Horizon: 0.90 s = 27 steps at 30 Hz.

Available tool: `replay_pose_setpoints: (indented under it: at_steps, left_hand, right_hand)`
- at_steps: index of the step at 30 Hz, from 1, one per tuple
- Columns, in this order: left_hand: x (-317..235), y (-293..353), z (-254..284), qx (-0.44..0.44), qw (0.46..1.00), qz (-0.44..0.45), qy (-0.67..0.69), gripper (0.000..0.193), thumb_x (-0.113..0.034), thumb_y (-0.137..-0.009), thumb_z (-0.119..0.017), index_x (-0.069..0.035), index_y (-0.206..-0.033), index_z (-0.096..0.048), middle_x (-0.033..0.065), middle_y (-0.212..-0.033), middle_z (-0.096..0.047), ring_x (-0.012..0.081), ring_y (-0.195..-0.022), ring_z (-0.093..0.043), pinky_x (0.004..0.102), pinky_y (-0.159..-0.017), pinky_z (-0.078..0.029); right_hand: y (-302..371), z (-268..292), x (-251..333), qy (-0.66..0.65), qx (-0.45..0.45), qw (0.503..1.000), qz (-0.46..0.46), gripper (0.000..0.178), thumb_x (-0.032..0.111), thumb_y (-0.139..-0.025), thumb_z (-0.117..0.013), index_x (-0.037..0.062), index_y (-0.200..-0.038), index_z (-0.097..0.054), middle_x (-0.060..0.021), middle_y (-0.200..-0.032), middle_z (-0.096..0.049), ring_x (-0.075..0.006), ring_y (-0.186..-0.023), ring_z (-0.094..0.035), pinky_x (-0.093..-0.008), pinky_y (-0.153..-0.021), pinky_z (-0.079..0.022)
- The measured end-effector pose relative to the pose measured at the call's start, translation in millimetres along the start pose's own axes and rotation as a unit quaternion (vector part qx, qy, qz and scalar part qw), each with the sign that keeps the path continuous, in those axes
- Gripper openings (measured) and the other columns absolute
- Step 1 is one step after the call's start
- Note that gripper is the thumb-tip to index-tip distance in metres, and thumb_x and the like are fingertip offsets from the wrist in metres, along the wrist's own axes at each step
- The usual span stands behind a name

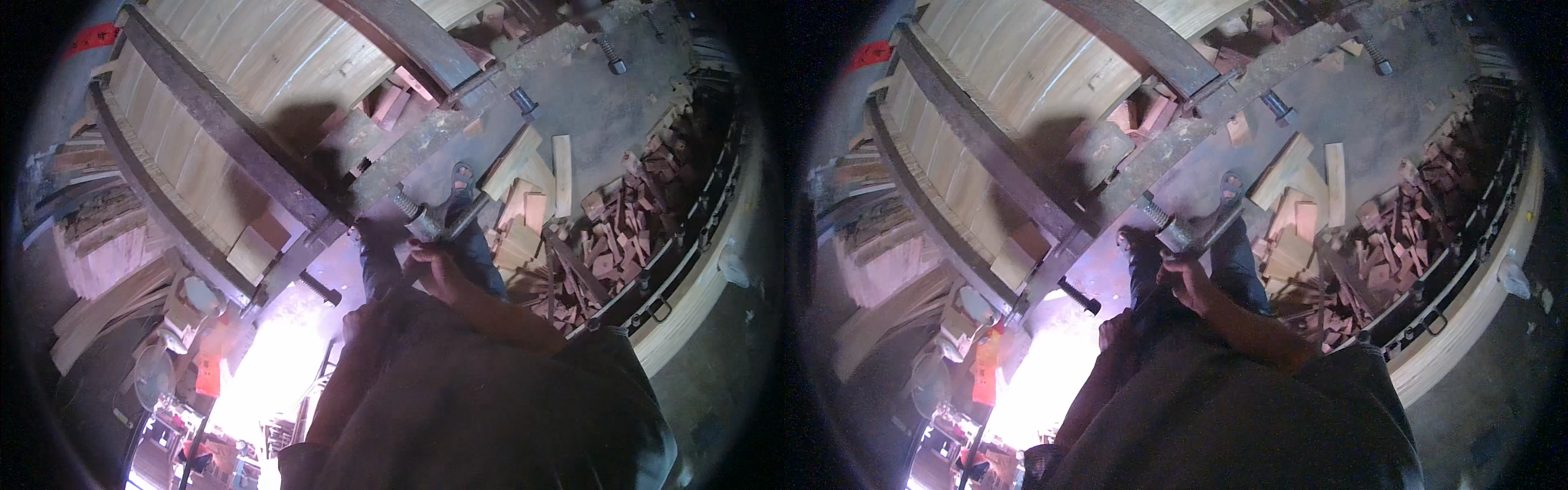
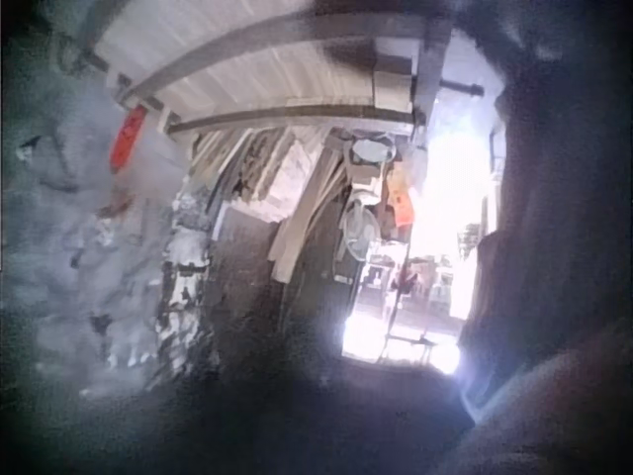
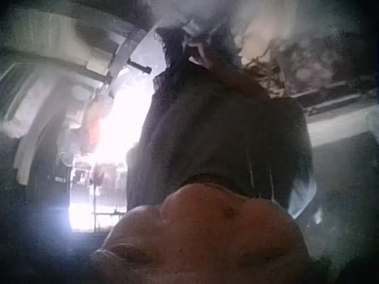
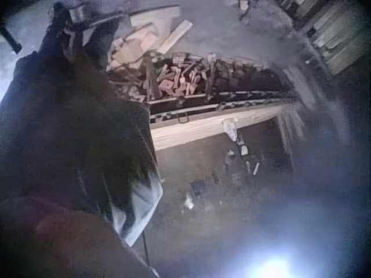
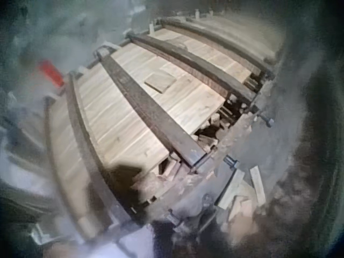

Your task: The person assembles a wooden structure by placing planks into a metal frame, securing them with clamps, and hammering them into place. They repeatedly adjust the clamps and use a hammer to ensure the planks are tightly fitted.

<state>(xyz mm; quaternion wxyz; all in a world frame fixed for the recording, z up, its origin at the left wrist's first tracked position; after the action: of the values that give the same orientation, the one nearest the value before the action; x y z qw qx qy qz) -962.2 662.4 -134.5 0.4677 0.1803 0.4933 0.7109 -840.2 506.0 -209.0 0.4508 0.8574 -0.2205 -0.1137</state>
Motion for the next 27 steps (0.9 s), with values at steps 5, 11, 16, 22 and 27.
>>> replay_pose_setpoints:
  at_steps: [5,11,16,22,27]
  left_hand:
    - [34.2,-61.8,-31.5,-0.066,0.991,-0.117,0.015,0.028,-0.032,-0.083,-0.068,-0.011,-0.100,-0.061,0.0150,-0.083,-0.070,0.0378,-0.079,-0.070,0.0506,-0.072,-0.054]
    - [45.0,-148.3,-95.6,-0.190,0.946,-0.233,0.118,0.031,-0.017,-0.066,-0.071,-0.012,-0.097,-0.067,0.0093,-0.083,-0.068,0.0339,-0.081,-0.069,0.0472,-0.067,-0.053]
    - [14.8,-248.2,-156.3,-0.262,0.933,-0.127,0.213,0.042,-0.015,-0.067,-0.072,-0.012,-0.109,-0.070,0.0140,-0.101,-0.066,0.0346,-0.097,-0.066,0.0464,-0.081,-0.055]
    - [-141.3,-297.4,-132.4,-0.191,0.946,-0.126,0.230,0.057,-0.024,-0.079,-0.070,-0.006,-0.131,-0.056,0.0213,-0.129,-0.057,0.0372,-0.120,-0.055,0.0469,-0.099,-0.046]
    - [-181.4,-235.6,-187.0,-0.104,0.912,-0.286,0.275,0.063,-0.028,-0.086,-0.068,0.001,-0.138,-0.048,0.0248,-0.138,-0.052,0.0400,-0.129,-0.050,0.0457,-0.107,-0.041]
  right_hand:
    - [-3.8,20.6,-28.6,0.098,-0.046,0.994,-0.016,0.035,0.012,-0.091,-0.063,-0.0012,-0.123,-0.057,-0.0139,-0.099,-0.064,-0.0257,-0.092,-0.063,-0.0397,-0.084,-0.050]
    - [-31.0,63.8,-18.9,0.349,-0.063,0.926,-0.131,0.052,0.019,-0.091,-0.069,0.0008,-0.137,-0.052,-0.0101,-0.097,-0.066,-0.0196,-0.078,-0.063,-0.0342,-0.066,-0.049]
    - [-35.3,79.6,-3.7,0.161,0.010,0.982,-0.097,0.058,0.008,-0.089,-0.069,0.0041,-0.142,-0.045,-0.0142,-0.106,-0.068,-0.0237,-0.092,-0.066,-0.0366,-0.079,-0.052]
    - [-36.1,50.1,78.5,0.126,-0.149,0.979,0.064,0.045,0.024,-0.089,-0.058,-0.0020,-0.126,-0.055,-0.0184,-0.110,-0.064,-0.0337,-0.096,-0.063,-0.0424,-0.087,-0.053]
    - [-29.7,79.6,155.9,-0.094,-0.065,0.970,0.215,0.051,0.031,-0.077,-0.058,-0.0062,-0.111,-0.058,-0.0220,-0.099,-0.062,-0.0367,-0.088,-0.061,-0.0432,-0.082,-0.053]
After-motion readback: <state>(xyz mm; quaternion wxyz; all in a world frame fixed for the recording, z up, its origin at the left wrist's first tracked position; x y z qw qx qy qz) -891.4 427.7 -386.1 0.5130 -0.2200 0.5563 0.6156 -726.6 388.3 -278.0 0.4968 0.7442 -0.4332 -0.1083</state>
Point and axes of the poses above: each hand's wrist, its own y-axis away from the middle knuckle, its own z-axis out of the back of the hand, x = y × z, the point moved 5 cm from there along -y, towards the middle knuckle
